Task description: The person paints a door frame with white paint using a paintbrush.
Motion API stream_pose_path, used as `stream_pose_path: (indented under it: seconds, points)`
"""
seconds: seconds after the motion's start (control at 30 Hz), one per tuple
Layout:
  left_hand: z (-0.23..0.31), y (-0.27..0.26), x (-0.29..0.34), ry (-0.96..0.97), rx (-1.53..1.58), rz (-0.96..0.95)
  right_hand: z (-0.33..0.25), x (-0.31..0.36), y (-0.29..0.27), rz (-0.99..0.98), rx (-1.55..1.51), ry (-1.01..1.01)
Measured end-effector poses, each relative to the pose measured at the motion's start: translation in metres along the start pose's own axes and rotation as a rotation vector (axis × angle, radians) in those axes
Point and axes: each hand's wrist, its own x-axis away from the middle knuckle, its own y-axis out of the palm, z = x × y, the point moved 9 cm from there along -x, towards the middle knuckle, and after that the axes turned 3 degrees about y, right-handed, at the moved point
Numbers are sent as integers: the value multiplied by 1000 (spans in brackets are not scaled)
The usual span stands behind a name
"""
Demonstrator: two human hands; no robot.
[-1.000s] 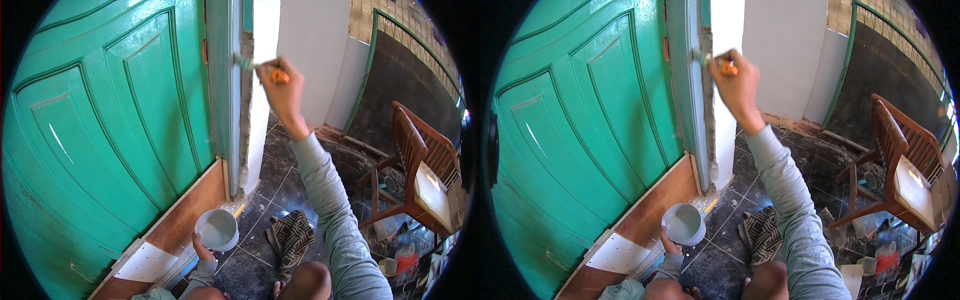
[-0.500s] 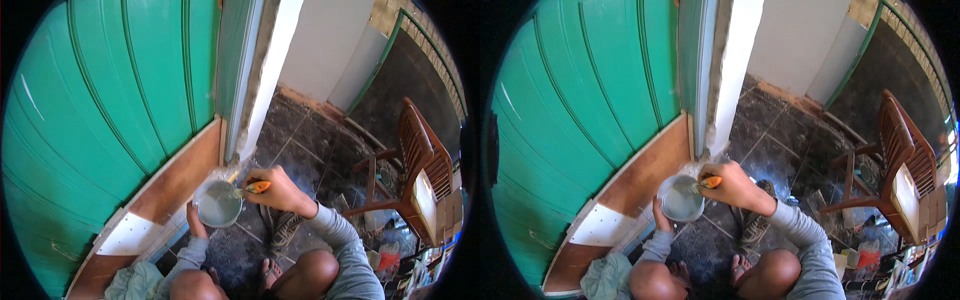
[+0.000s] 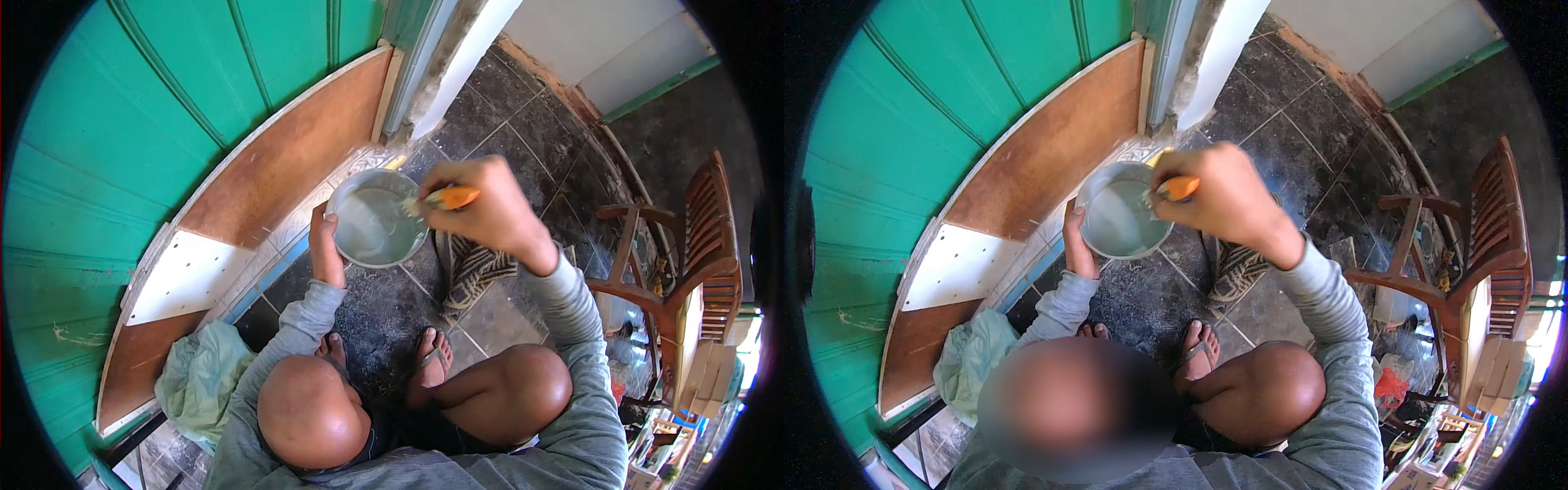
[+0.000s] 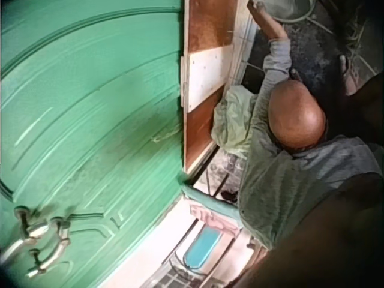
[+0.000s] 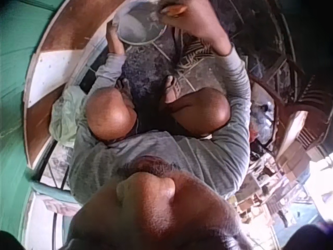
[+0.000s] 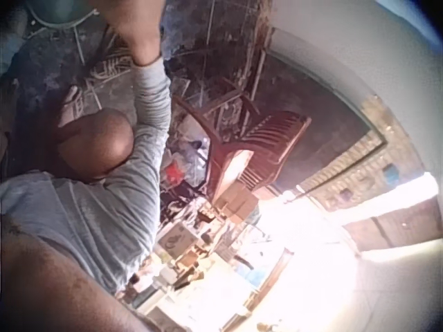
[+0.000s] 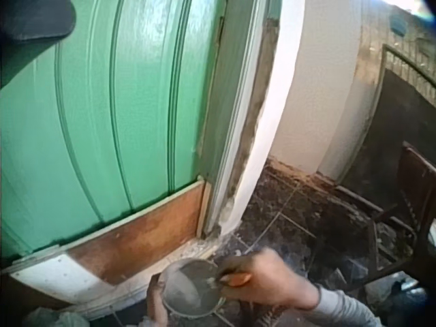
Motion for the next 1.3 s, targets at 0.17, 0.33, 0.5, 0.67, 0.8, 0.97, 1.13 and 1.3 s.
stream_pose_path:
  seconds: [0.17,0.33,0.5,0.67,0.8,0.97,1.13,1.3]
  points:
    - [0,-1,-5,32,-37,-31,21,16,-23,138,-232,176]
    - [0,10,-5,32,29,-19,15,13,24,47,67,-6]
    - [6,5,0,88,-15,-12,8,10,21,30,91,-22]
    - [10,12,1,84,-36,-33,16,13,25,27,141,-1]
    - [4,6,-2,54,-16,-22,13,29,-11,163,-160,52]
    - [0,1,-9,47,3,-44,70,67,-36,377,-657,423]
    - [-4,-1,-10,-47,76,21,118,96,16,447,-1205,577]
    - [3,7,-7,-83,62,26,125,106,30,486,-1312,637]
